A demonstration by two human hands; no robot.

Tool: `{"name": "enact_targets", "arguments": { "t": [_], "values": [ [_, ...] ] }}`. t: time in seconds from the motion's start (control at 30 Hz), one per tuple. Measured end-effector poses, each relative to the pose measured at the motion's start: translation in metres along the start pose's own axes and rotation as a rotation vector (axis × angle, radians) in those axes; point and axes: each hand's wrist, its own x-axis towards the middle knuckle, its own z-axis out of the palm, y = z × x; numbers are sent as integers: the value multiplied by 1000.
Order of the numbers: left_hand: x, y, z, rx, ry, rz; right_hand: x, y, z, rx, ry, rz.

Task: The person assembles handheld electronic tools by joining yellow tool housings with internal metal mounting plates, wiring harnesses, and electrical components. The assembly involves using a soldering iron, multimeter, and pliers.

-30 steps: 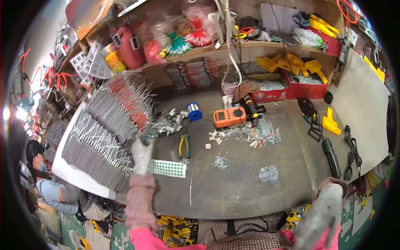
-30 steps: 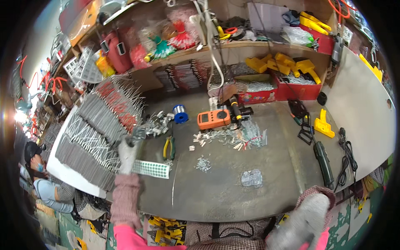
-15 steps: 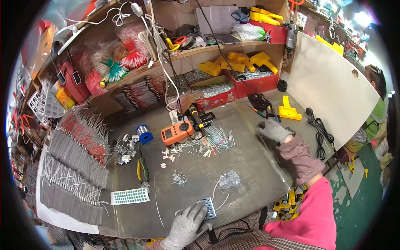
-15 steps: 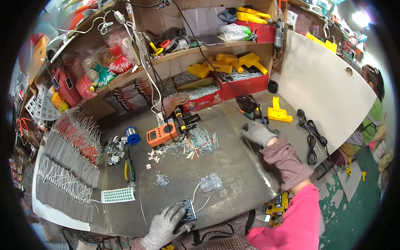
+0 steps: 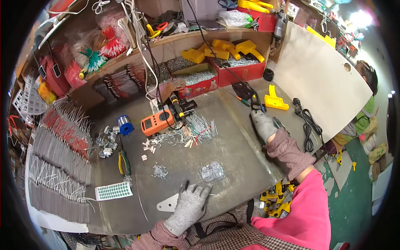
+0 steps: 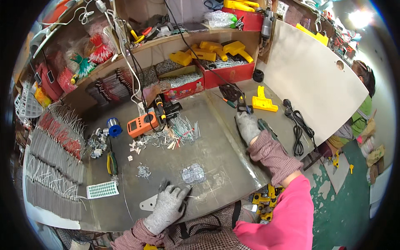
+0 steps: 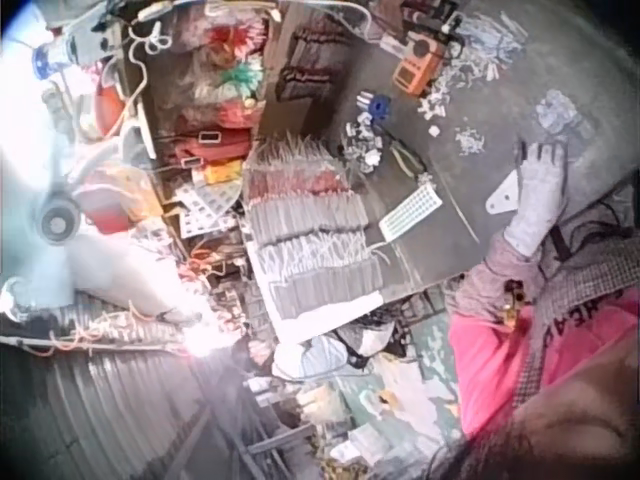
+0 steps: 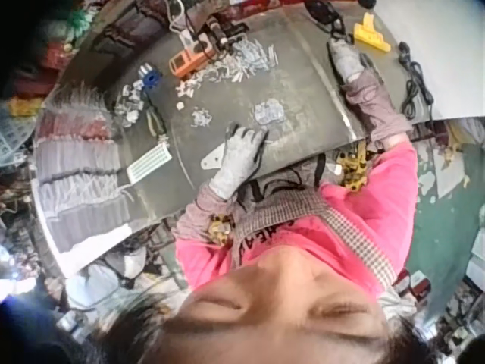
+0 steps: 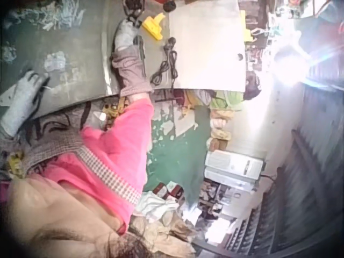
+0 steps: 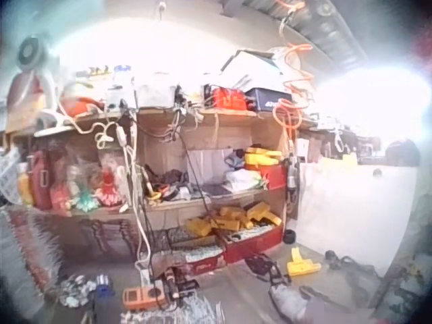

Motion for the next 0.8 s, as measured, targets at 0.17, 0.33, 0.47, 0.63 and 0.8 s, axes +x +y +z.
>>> {"name": "enact_targets", "arguments": {
  "t": [0.17, 0.33, 0.47, 0.63, 0.8],
  "values": [
    [-10, -10, 14, -216, 92, -85, -31, -27, -56, 410, 106, -66],
    [-7, -10, 10, -474, 360, -193, -103, -114, -112, 996, -254, -325],
    [6, -13, 13, -487, 318, -192, -123, -127, -135, 1090, -420, -213],
    [7, -15, 19, -345, 279, -130, -130, -145, -159, 1156, -426, -213],
    [12, -14, 14, -351, 224, -113, -146, -162, -136, 1112, -376, -259]
  ]
}}
